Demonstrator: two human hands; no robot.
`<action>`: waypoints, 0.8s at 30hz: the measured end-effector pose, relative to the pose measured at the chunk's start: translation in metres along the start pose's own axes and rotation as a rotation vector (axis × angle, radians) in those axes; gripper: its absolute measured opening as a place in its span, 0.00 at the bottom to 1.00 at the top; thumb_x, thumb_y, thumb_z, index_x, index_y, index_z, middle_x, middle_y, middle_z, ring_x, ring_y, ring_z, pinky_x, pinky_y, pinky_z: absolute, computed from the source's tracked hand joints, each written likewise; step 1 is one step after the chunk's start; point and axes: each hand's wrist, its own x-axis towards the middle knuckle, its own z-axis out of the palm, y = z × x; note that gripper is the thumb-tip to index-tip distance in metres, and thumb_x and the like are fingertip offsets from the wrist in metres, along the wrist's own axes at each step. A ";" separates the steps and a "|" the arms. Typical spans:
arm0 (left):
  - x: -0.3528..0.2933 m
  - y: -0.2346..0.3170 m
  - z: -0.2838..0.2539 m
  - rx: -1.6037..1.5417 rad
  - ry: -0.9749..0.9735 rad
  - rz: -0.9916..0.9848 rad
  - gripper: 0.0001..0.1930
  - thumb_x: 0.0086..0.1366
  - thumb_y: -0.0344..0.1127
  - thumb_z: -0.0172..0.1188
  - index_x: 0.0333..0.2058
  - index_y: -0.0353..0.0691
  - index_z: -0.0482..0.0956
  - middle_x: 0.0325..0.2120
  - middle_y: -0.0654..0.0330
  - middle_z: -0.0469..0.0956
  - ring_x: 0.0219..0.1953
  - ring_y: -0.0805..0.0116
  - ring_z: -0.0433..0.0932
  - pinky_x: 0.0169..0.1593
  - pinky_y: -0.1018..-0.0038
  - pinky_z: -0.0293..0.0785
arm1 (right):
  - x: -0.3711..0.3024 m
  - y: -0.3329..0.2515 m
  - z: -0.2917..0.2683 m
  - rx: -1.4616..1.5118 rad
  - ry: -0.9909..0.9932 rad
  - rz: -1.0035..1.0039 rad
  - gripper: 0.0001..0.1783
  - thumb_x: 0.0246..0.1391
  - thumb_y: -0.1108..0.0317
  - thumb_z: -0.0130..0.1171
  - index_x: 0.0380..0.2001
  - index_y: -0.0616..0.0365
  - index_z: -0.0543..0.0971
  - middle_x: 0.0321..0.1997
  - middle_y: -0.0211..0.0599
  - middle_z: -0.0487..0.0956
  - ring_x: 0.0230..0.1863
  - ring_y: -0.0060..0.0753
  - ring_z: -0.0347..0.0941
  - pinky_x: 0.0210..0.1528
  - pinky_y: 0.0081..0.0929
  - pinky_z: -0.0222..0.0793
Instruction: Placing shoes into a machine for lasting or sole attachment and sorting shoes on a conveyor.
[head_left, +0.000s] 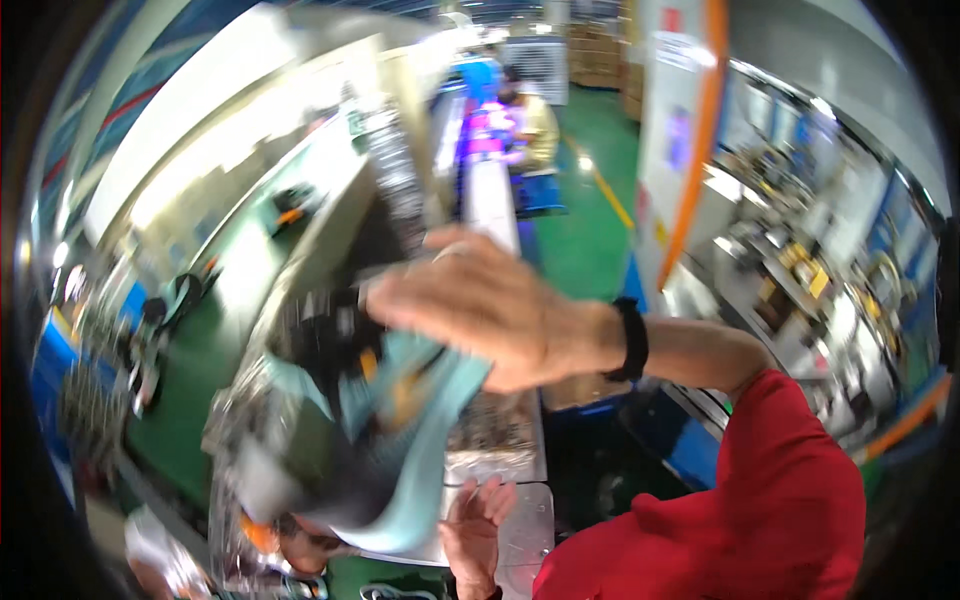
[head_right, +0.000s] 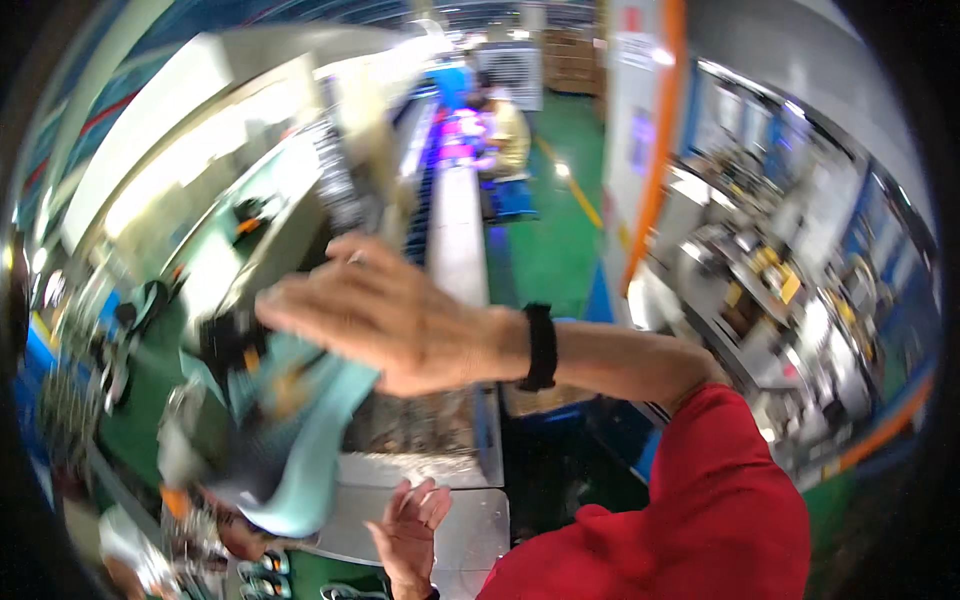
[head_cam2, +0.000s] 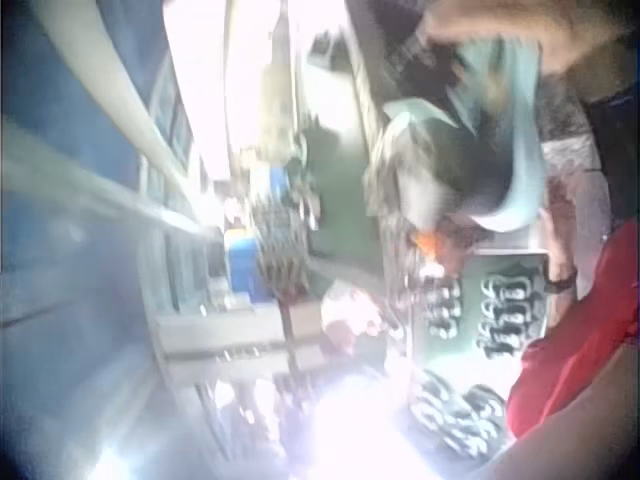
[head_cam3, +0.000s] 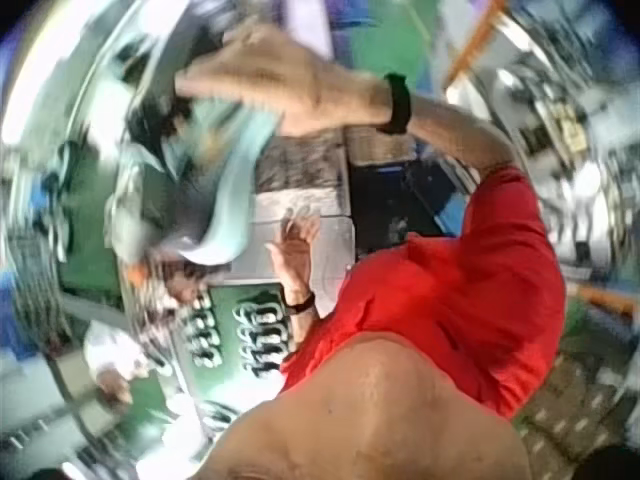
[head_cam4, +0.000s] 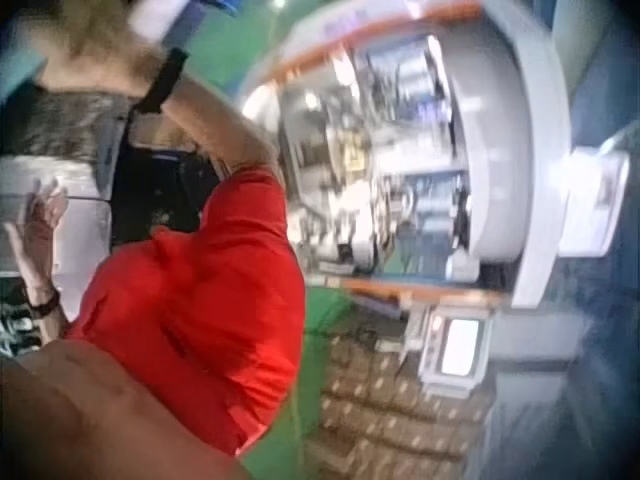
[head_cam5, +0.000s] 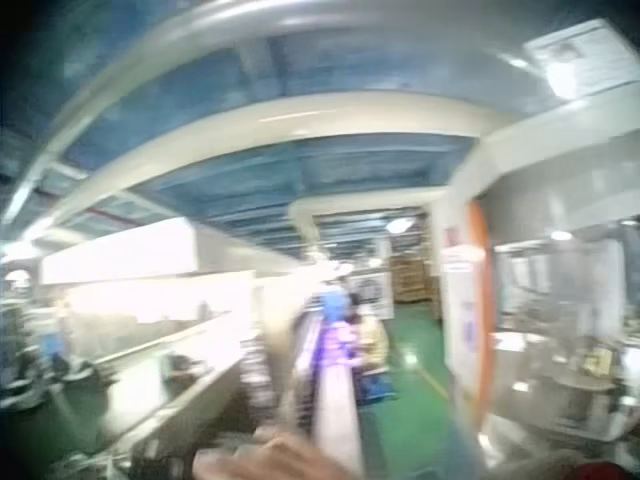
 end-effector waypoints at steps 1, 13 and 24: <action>0.023 0.001 0.033 -0.074 -0.079 -0.074 0.37 0.68 0.60 0.45 0.65 0.37 0.57 0.59 0.36 0.65 0.57 0.29 0.66 0.61 0.40 0.61 | -0.024 -0.011 -0.023 -0.063 -0.035 0.025 0.44 0.39 0.71 0.68 0.63 0.56 0.64 0.58 0.36 0.72 0.53 0.31 0.70 0.61 0.46 0.60; 0.045 -0.223 0.253 0.028 -0.425 -0.622 0.31 0.68 0.43 0.49 0.65 0.35 0.56 0.56 0.50 0.70 0.58 0.53 0.70 0.61 0.59 0.66 | -0.266 -0.198 -0.334 0.435 0.069 1.364 0.50 0.44 0.63 0.72 0.68 0.53 0.55 0.69 0.42 0.59 0.65 0.39 0.63 0.63 0.39 0.63; -0.037 -0.478 0.440 0.640 -0.957 -0.562 0.36 0.68 0.40 0.56 0.67 0.31 0.51 0.57 0.52 0.70 0.57 0.65 0.69 0.61 0.70 0.63 | -0.451 -0.331 -0.498 -0.318 1.141 1.760 0.36 0.35 0.69 0.71 0.53 0.61 0.73 0.48 0.34 0.78 0.49 0.24 0.72 0.57 0.24 0.65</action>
